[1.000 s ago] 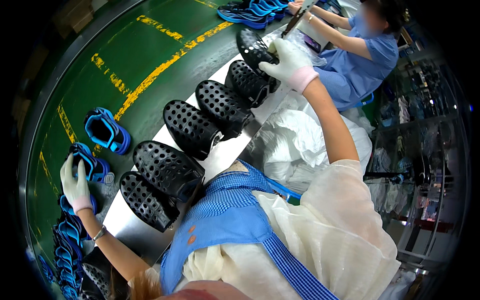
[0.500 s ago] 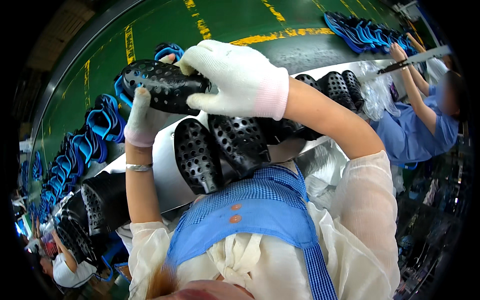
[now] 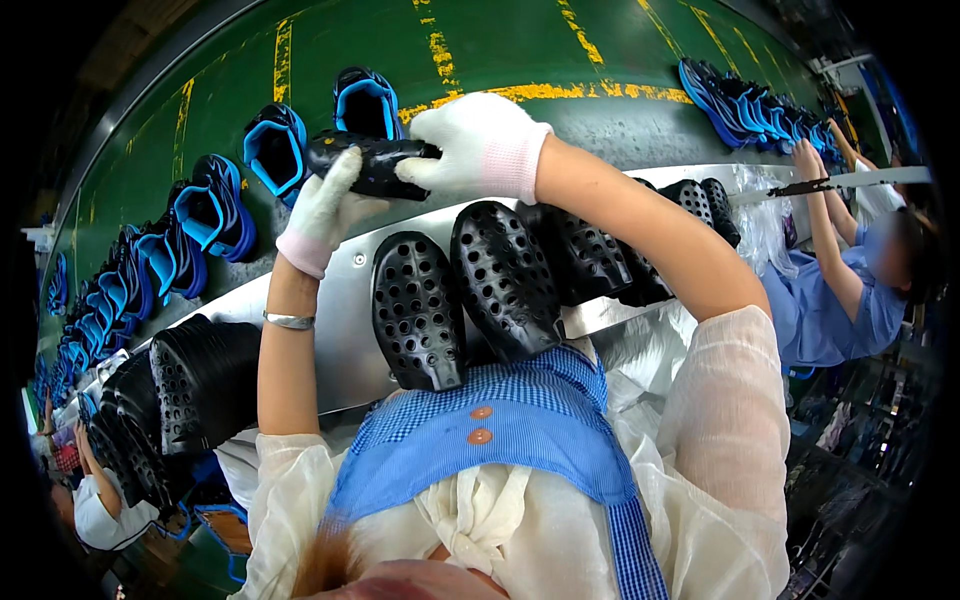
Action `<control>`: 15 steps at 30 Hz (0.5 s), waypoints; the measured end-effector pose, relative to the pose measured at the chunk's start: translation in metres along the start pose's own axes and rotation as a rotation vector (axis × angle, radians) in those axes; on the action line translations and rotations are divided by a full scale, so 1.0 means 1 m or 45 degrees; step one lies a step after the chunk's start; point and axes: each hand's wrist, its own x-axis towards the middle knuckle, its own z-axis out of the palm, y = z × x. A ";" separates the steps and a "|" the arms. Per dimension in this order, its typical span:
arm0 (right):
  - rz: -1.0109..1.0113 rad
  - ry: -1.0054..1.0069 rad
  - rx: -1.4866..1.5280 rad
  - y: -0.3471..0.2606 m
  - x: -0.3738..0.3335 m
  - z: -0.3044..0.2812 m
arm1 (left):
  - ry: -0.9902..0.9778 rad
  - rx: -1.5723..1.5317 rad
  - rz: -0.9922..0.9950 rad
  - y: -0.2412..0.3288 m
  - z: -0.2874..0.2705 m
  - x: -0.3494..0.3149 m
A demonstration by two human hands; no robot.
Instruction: The person assembles shoes by hand at a workstation, picking up blue and black shoe uppers and pressing black plastic components into the heel area.
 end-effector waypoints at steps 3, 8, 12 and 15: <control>0.030 0.022 -0.103 0.011 0.007 -0.005 | 0.179 1.040 0.455 -0.010 -0.012 0.009; 0.060 -0.180 -0.183 0.025 0.039 -0.023 | 0.283 1.704 0.715 -0.041 -0.027 0.037; 0.141 -0.349 -0.252 0.041 0.077 -0.024 | 0.298 1.750 0.563 -0.044 -0.013 0.054; 0.086 -0.317 -0.334 0.028 0.097 -0.021 | 0.340 1.669 0.654 -0.049 -0.009 0.058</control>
